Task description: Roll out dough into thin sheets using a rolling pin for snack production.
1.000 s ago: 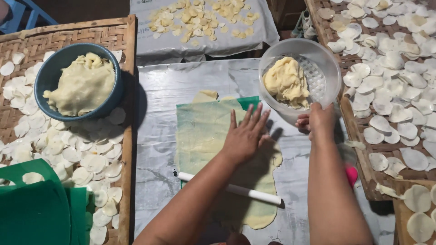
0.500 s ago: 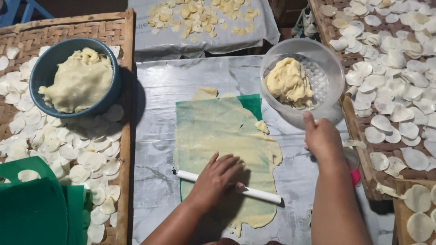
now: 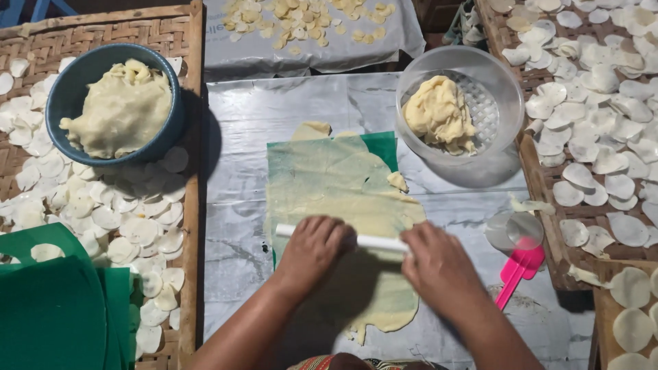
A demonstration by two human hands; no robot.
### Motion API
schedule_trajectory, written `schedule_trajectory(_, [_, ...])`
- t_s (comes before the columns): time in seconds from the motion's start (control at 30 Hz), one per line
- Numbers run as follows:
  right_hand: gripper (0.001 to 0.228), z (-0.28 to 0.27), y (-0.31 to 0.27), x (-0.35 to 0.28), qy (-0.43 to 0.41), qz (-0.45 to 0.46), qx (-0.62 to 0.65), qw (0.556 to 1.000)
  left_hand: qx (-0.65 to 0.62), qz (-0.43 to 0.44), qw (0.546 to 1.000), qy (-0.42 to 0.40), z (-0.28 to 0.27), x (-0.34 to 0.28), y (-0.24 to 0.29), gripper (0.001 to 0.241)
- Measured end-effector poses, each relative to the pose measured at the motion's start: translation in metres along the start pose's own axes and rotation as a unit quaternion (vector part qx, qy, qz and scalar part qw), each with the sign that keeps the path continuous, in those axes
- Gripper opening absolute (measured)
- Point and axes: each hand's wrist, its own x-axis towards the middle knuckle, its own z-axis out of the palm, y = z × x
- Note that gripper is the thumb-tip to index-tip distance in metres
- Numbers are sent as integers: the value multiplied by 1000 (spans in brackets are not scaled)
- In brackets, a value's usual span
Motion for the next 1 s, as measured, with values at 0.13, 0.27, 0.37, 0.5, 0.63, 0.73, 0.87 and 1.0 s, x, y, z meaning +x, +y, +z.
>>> schedule_trajectory(0.13, [37, 1, 56, 55, 248, -15, -34, 968, 31, -26, 998, 44, 37, 62, -35, 21])
schedule_trajectory(0.27, [56, 27, 84, 101, 293, 41, -37, 955, 1, -107, 994, 27, 80, 99, -69, 18])
schedule_trajectory(0.37, [60, 16, 63, 92, 293, 20, -24, 956, -13, -186, 982, 8, 59, 107, -52, 72])
schedule_trajectory(0.5, [68, 31, 48, 61, 242, 47, -43, 968, 23, -185, 981, -56, 53, 86, -36, 63])
schedule_trajectory(0.63, [73, 37, 49, 63, 210, 62, -42, 975, 57, -173, 979, -92, 62, 78, -45, 62])
schedule_trajectory(0.73, [79, 41, 55, 74, 183, 81, -40, 979, 61, -202, 972, -102, 78, 87, -51, 64])
schedule_trajectory(0.87, [78, 31, 45, 62, 159, 93, -38, 982, 55, -223, 964, -132, 76, 91, -47, 66])
schedule_trajectory(1.0, [75, 41, 31, 25, 141, 98, -19, 985, 51, -205, 969, -132, 58, 54, -21, 66])
